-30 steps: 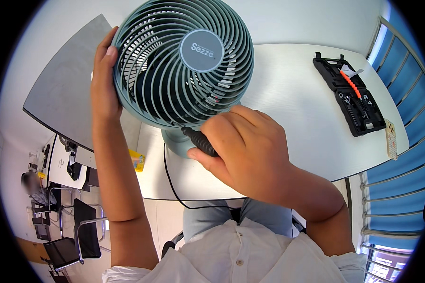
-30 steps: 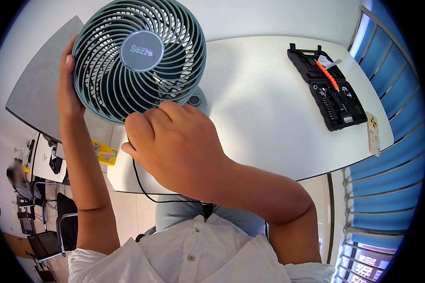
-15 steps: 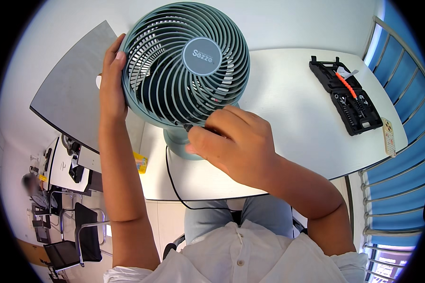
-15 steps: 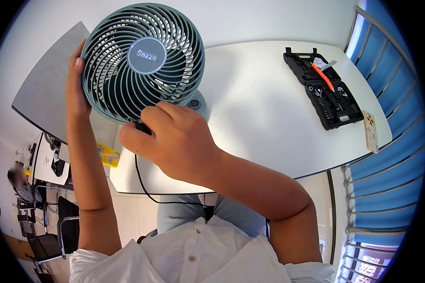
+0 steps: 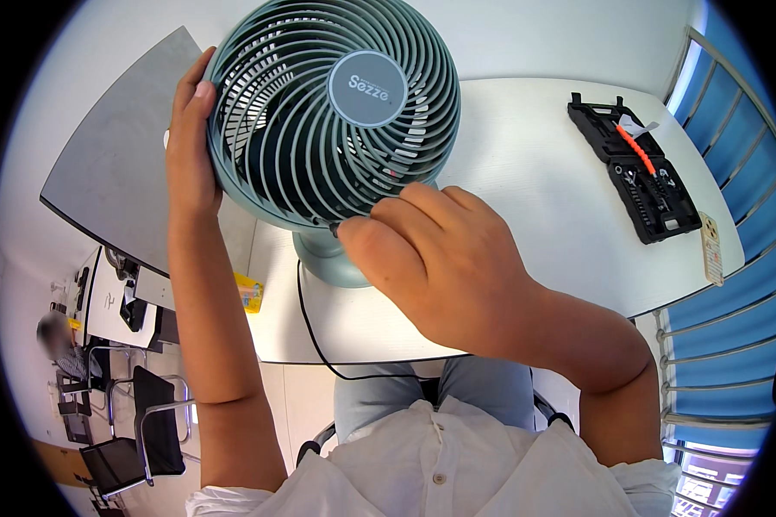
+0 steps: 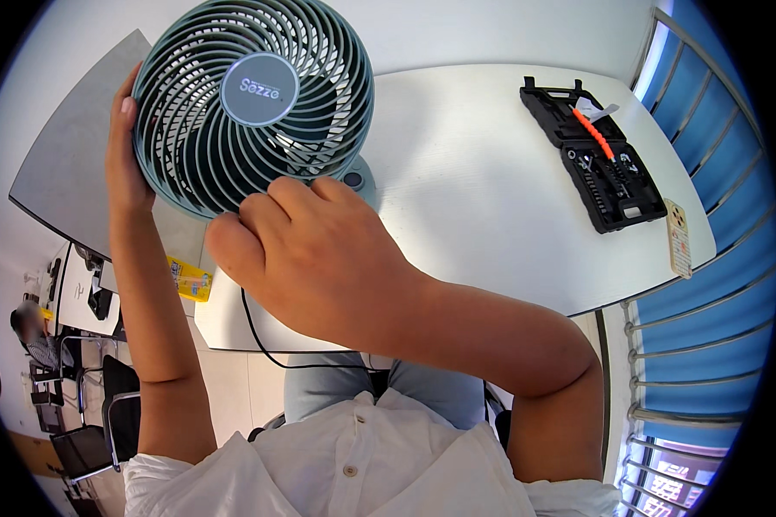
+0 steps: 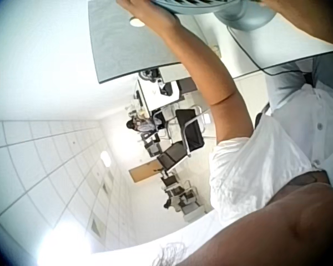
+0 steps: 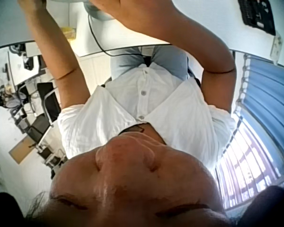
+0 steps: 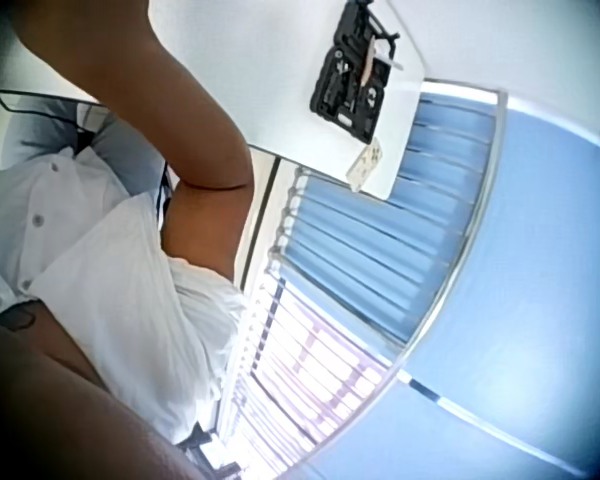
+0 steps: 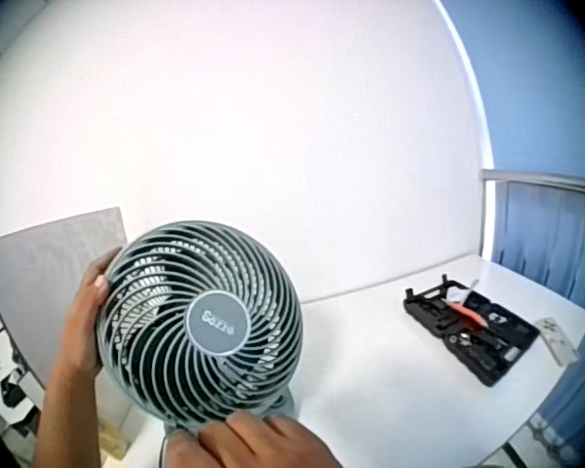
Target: The person uses a screwdriver to remove screws from the base of a teal desk fan. They then switch to a ratchet screwdriver to continue removing screws from the same area. The person places the removed screws into a toolkit on the table.
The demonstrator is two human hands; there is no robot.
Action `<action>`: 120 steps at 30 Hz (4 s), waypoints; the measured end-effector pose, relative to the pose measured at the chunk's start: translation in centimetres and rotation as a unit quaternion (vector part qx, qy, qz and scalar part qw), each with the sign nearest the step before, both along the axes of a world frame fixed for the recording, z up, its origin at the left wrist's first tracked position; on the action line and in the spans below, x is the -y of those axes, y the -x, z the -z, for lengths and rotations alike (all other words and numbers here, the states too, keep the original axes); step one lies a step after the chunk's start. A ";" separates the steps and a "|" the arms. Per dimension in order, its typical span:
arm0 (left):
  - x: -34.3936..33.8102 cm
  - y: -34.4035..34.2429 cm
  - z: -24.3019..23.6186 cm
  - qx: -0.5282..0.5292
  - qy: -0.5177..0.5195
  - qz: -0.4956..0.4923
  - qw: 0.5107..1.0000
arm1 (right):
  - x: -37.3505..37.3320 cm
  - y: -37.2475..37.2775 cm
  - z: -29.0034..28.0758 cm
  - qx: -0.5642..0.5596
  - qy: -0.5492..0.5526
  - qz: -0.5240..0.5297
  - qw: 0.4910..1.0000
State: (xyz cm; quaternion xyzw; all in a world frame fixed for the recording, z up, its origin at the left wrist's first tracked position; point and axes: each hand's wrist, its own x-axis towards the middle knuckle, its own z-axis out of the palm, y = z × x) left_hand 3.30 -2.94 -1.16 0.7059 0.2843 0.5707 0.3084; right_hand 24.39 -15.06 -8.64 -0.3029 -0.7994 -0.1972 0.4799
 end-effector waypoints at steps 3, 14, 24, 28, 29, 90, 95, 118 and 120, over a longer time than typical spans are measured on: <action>0.1 -0.2 0.0 0.003 0.000 -0.001 1.000 | 0.3 0.2 -0.1 -0.013 0.025 0.030 0.999; 0.1 -0.4 -0.1 0.030 -0.001 -0.015 0.999 | 1.1 0.7 -0.2 -0.059 0.045 0.089 0.993; 0.1 -0.2 -0.2 -0.003 -0.018 -0.033 0.999 | 0.5 0.3 0.0 -0.059 0.087 -0.022 0.994; -0.1 0.2 -0.2 -0.021 -0.017 -0.030 0.999 | 0.5 0.1 -0.2 -0.057 0.086 -0.055 0.993; -0.1 0.2 -0.2 -0.020 -0.018 -0.027 0.999 | 0.6 0.1 -0.3 -0.051 0.077 -0.049 0.994; -0.5 0.5 0.4 -0.016 -0.039 -0.052 0.998 | 1.3 -0.4 -0.6 0.031 0.102 0.051 0.993; 0.1 0.2 0.3 -0.006 -0.018 -0.049 0.999 | 1.1 0.2 -0.5 -0.004 0.079 0.069 0.994; -1.1 1.7 8.2 0.123 -0.062 -0.172 0.976 | 3.0 -8.1 1.1 -0.344 0.129 0.073 0.927; -1.1 2.2 10.6 0.145 -0.033 -0.189 0.971 | 1.0 -9.9 1.4 -0.485 0.175 -0.045 0.856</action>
